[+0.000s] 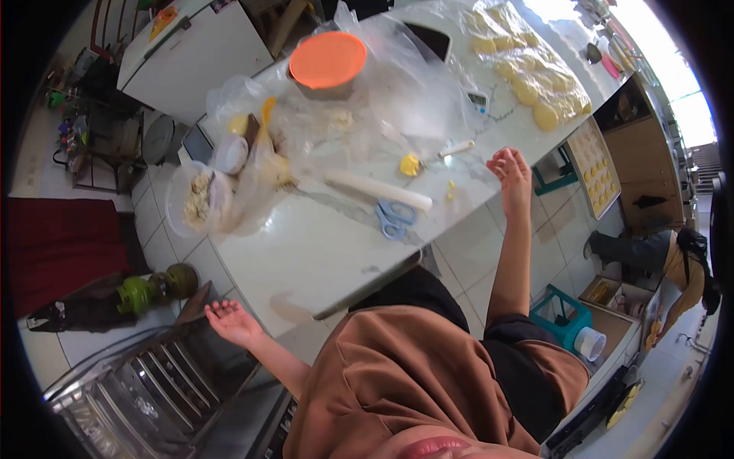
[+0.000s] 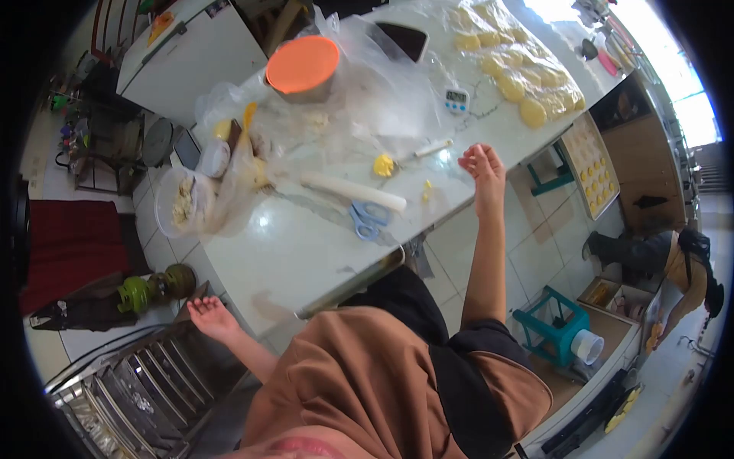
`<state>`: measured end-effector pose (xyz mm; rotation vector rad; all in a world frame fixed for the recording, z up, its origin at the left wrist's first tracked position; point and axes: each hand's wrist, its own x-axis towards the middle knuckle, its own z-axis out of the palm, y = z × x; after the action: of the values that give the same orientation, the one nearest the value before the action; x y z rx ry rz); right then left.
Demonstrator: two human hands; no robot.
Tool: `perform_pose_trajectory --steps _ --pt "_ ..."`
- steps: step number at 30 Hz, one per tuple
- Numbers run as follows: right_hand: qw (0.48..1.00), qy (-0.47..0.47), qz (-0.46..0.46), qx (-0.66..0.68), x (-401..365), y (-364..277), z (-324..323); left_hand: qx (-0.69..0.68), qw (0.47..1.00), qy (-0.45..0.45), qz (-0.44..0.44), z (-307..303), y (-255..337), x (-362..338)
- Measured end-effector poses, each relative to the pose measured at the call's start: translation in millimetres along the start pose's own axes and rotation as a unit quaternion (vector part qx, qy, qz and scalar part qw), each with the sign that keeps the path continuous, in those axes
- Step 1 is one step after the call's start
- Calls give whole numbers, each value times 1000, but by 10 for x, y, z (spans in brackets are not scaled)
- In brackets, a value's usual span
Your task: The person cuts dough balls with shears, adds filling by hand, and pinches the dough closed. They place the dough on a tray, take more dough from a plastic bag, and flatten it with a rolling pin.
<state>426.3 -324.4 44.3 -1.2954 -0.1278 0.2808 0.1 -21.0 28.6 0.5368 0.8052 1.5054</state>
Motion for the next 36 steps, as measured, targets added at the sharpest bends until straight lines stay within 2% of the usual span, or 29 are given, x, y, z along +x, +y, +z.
perform_pose_trajectory --steps 2,6,10,12,15,16,20,23,30,33,36 --pt "999 -8 -23 -23 -117 -125 -270 7 1000 -21 3 -9 30 -172" --pt "999 34 -37 -18 -404 -181 -1041 -33 996 -73 30 2 125 -657" --pt "998 35 -6 -47 -882 -279 -1546 -55 992 -110 37 -257 201 -1306" --pt "997 15 22 -69 -1021 -309 -1763 -53 993 -93 41 -462 209 -1658" --pt "993 27 32 -106 -1098 -399 -2038 -51 997 -51 27 -810 240 -2094" --pt "995 2 23 -94 -1123 -486 -2085 -50 998 -40 17 -936 253 -2201" --pt "995 -23 7 -93 -1096 -773 -2218 -24 996 48 70 -1312 328 -2455" --pt "994 -50 -26 -93 -936 -974 -2192 -12 986 125 109 -1348 441 -2629" --pt "965 -155 -139 -161 -104 -1121 -1419 -8 969 163 186 -1338 613 -2991" --pt "931 -241 -175 -210 584 -962 -1121 19 958 204 203 -1313 399 -3057" --pt "874 -285 -185 -348 1326 -966 -899 37 951 236 195 -1031 -62 -3097"
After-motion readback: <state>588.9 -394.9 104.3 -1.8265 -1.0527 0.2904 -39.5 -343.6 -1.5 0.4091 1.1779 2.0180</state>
